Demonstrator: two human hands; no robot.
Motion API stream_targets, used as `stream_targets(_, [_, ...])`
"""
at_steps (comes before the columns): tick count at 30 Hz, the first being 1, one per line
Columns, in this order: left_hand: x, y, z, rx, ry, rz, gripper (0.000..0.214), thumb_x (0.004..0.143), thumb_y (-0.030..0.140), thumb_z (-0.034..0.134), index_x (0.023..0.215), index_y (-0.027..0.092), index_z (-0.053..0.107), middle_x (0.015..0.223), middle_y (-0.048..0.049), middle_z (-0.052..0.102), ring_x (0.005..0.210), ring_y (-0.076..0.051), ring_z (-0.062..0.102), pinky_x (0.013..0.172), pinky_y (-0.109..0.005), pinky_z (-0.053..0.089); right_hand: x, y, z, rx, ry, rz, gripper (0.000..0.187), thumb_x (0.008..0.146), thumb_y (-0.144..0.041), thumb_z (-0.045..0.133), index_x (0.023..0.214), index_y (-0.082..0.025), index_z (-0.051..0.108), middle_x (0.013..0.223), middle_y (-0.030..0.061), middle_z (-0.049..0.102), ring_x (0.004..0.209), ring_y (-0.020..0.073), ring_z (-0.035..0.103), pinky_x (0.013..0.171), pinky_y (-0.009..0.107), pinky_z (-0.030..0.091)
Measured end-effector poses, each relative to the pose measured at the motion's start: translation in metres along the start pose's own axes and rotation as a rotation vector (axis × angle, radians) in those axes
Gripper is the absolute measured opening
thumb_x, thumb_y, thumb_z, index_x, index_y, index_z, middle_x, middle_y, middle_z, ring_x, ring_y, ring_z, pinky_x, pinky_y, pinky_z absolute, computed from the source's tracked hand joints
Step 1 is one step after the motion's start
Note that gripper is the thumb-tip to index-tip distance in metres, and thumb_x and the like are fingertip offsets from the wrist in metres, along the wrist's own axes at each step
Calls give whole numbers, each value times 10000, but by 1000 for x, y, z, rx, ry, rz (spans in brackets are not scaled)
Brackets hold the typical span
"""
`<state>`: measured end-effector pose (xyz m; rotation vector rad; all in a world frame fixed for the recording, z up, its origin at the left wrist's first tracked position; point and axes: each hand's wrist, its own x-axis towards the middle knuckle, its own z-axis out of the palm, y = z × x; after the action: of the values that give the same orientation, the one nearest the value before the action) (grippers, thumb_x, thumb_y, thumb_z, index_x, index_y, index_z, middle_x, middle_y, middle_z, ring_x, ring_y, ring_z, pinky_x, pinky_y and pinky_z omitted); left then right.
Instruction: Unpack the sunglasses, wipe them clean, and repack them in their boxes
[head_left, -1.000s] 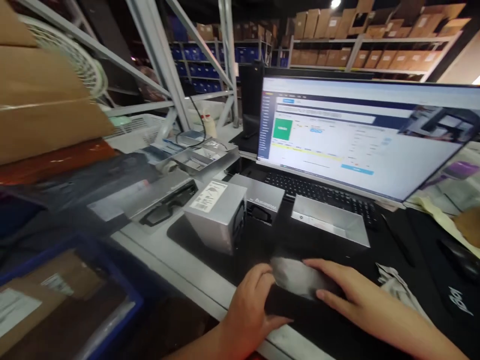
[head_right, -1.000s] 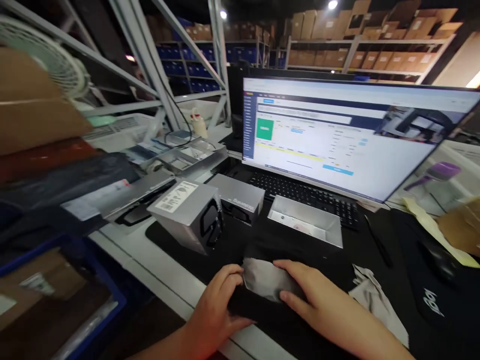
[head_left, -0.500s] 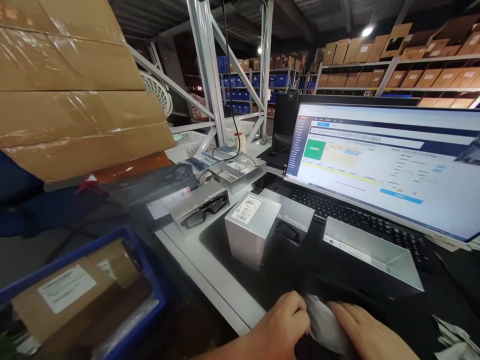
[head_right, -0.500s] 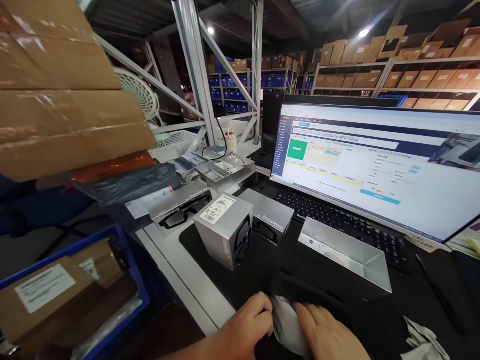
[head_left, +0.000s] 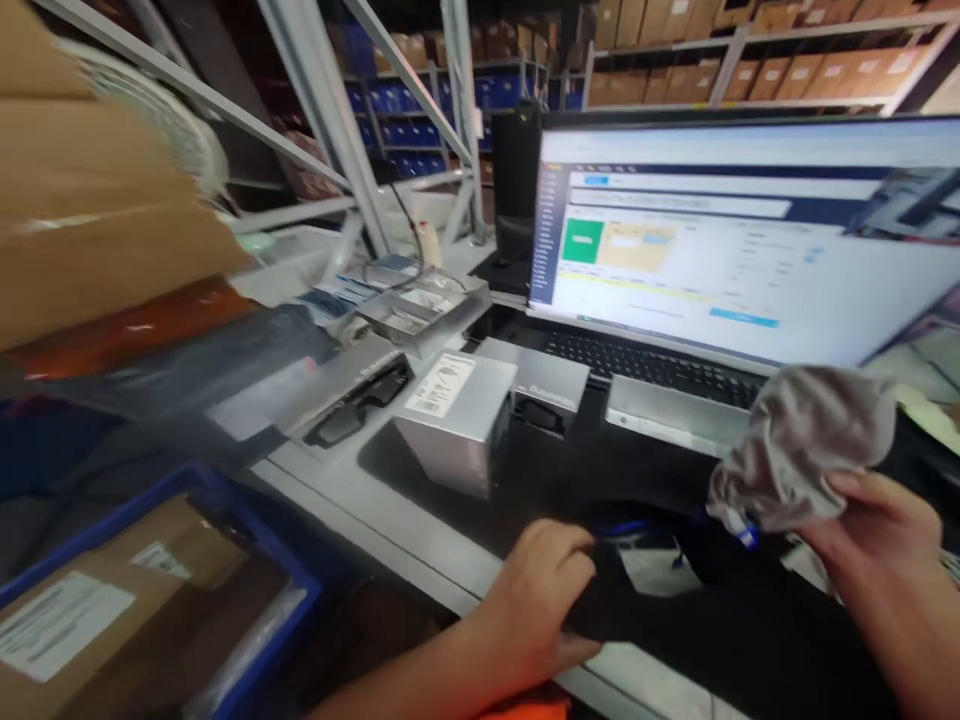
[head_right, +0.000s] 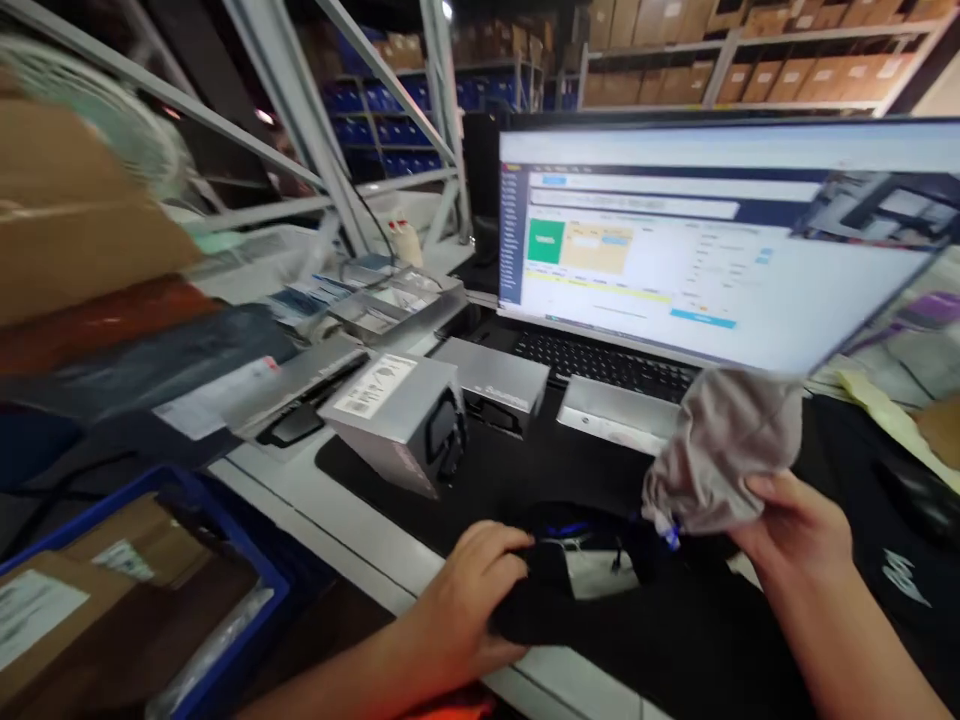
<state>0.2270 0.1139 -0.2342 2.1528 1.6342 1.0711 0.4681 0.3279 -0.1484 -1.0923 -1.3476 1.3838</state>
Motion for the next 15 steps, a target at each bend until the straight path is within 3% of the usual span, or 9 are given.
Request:
stream_targets(3, [9,7,-3,4,-187,-59,394,673,377,840,922,193,596,1571,-181,356,1400,-387,392,1130,-575,337,2,-18,-13,146,-11,-16,354,658,-248,670,1002,-210,744,989,160,732,829,290,697,685,434,498])
stream_targets(6, [16,12,-4,21,-349,-60,405,659,383,862,899,198,593,1646,-170,224,1497,-421,231,1165,-648,217,-1,-35,-32,-157,-131,-18,394,576,-170,748,969,-181,714,827,70,710,682,201,651,619,346,463])
stream_targets(9, [20,19,-5,89,-409,-84,425,681,374,848,978,198,601,1618,-188,291,1497,-412,243,1153,-651,245,-7,-47,-50,-449,-242,-62,465,584,-158,791,1038,-180,691,835,51,715,682,197,654,591,296,478])
stream_targets(12, [20,25,-4,192,-428,-112,523,692,424,838,1092,180,605,1561,-213,387,1455,-402,336,1143,-622,303,-8,-50,-60,-467,-289,-145,460,657,-199,780,1100,-195,655,898,38,706,716,198,666,585,260,514])
stream_targets(15, [18,28,-1,319,-423,-88,658,706,487,820,1214,136,592,1470,-246,490,1383,-408,435,1123,-611,347,-3,-43,-56,-522,-337,-173,446,710,-214,763,1132,-195,621,952,36,694,766,207,678,613,254,538])
